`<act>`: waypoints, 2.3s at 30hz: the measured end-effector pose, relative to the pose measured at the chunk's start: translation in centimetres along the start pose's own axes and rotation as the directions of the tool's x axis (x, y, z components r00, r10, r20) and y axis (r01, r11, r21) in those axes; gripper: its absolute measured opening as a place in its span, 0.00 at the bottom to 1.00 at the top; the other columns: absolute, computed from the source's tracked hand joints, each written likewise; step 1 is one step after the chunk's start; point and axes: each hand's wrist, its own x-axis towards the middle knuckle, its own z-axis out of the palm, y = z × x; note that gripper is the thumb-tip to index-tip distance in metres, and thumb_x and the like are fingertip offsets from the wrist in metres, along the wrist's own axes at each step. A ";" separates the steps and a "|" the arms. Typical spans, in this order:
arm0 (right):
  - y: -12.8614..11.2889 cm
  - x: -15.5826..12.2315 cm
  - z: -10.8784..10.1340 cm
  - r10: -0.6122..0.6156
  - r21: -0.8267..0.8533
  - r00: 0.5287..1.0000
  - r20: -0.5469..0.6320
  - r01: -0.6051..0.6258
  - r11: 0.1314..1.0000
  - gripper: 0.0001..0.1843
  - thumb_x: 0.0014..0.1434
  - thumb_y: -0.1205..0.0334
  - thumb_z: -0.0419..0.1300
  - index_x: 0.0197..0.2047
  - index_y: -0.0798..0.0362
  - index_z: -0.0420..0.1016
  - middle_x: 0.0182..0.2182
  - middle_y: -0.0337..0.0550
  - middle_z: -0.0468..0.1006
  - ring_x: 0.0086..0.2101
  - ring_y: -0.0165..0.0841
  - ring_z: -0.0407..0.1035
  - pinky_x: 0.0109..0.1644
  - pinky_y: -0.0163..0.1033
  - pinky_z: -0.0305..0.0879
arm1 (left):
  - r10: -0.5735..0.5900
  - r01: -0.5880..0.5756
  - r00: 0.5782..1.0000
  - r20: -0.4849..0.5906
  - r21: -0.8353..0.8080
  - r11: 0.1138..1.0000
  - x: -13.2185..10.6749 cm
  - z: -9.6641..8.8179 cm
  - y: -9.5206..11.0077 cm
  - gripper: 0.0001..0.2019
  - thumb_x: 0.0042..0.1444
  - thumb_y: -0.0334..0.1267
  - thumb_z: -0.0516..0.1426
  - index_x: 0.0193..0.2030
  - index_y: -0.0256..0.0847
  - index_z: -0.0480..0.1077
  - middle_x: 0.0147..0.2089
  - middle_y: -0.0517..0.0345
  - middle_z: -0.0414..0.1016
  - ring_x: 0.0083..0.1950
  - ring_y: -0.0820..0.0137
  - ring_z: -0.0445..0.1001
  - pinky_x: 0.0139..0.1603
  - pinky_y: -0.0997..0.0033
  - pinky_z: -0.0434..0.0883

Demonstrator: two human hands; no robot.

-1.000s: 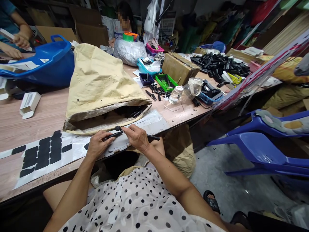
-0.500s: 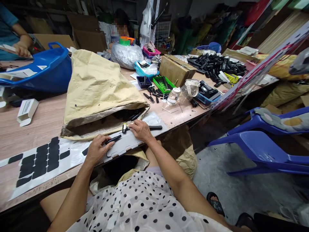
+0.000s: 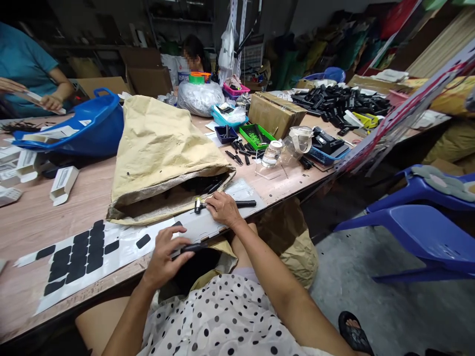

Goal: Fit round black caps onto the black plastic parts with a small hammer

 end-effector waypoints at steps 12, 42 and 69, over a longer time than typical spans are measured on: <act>-0.1 -0.2 0.2 -0.010 0.007 1.000 -0.019 0.010 1.000 0.09 0.64 0.63 0.60 0.45 0.48 0.80 0.36 0.44 0.75 0.39 0.38 0.67 0.44 0.40 0.63 | 0.030 0.018 0.993 -0.113 0.397 0.918 -4.5 5.4 1.7 0.05 0.55 0.36 0.62 0.38 0.48 0.78 0.69 0.52 0.69 0.68 0.50 0.67 0.65 0.50 0.62; -0.1 -0.5 0.3 -0.005 0.044 0.999 -0.041 0.007 0.999 0.09 0.64 0.65 0.60 0.45 0.47 0.80 0.36 0.44 0.75 0.39 0.38 0.68 0.43 0.41 0.64 | 0.090 0.024 0.975 -0.205 0.498 0.867 -4.6 6.6 1.3 0.08 0.58 0.32 0.58 0.30 0.49 0.75 0.63 0.58 0.76 0.62 0.55 0.74 0.61 0.54 0.61; -0.4 -0.3 0.4 -0.021 0.046 0.997 -0.077 0.024 0.999 0.07 0.62 0.65 0.61 0.42 0.48 0.80 0.35 0.43 0.76 0.38 0.37 0.68 0.43 0.40 0.65 | -0.675 0.772 0.636 -0.376 0.281 0.571 13.3 0.3 -3.6 0.08 0.54 0.39 0.58 0.36 0.38 0.76 0.44 0.40 0.76 0.51 0.48 0.75 0.48 0.53 0.73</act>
